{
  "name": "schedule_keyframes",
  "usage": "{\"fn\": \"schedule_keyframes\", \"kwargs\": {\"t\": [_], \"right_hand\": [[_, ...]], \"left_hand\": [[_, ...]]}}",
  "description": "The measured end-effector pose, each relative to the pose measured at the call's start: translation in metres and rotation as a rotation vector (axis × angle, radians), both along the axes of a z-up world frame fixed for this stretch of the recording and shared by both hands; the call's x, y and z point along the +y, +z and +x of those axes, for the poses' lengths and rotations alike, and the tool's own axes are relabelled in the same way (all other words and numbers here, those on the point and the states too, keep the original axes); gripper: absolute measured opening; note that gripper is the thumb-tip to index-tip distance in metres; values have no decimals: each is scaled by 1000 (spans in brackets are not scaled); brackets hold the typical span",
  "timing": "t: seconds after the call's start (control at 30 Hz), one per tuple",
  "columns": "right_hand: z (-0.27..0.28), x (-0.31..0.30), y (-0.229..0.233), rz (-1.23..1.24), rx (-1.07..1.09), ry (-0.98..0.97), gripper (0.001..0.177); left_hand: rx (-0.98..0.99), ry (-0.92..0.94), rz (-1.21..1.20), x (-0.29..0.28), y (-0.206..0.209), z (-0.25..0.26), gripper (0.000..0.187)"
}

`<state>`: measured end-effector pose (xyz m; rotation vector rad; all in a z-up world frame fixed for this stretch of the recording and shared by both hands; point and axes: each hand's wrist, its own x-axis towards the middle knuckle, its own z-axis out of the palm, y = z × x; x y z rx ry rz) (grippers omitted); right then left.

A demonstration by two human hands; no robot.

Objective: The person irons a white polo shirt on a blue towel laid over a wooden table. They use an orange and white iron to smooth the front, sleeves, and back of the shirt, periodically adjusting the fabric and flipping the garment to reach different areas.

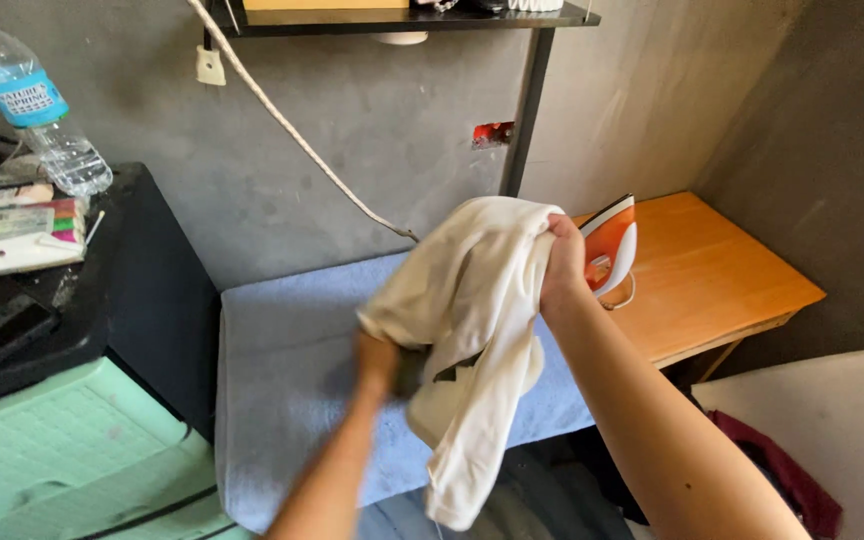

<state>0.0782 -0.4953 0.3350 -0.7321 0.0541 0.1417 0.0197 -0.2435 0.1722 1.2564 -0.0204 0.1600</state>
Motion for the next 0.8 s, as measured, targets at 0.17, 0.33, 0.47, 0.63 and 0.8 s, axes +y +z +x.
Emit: {"fn": "schedule_keyframes", "kwargs": {"t": [0.17,0.33,0.47,0.63,0.8], "right_hand": [[18,-31,-39,-258,118,99,43],[-7,12,-85,-842,113,1011,44],[-29,50,-99,-1065,23,1070,47],[-34,65,-41,-614,-145,652,80],[-76,81,9,-940,-264,779,100]], "left_hand": [[-123,-90,-444,89,106,-2,44],[-183,-126,-330,111,191,-26,41],[42,-124,-164,103,194,-30,38],[350,-78,-79,76,174,-21,36],[465,46,12,53,164,-6,32]]}}
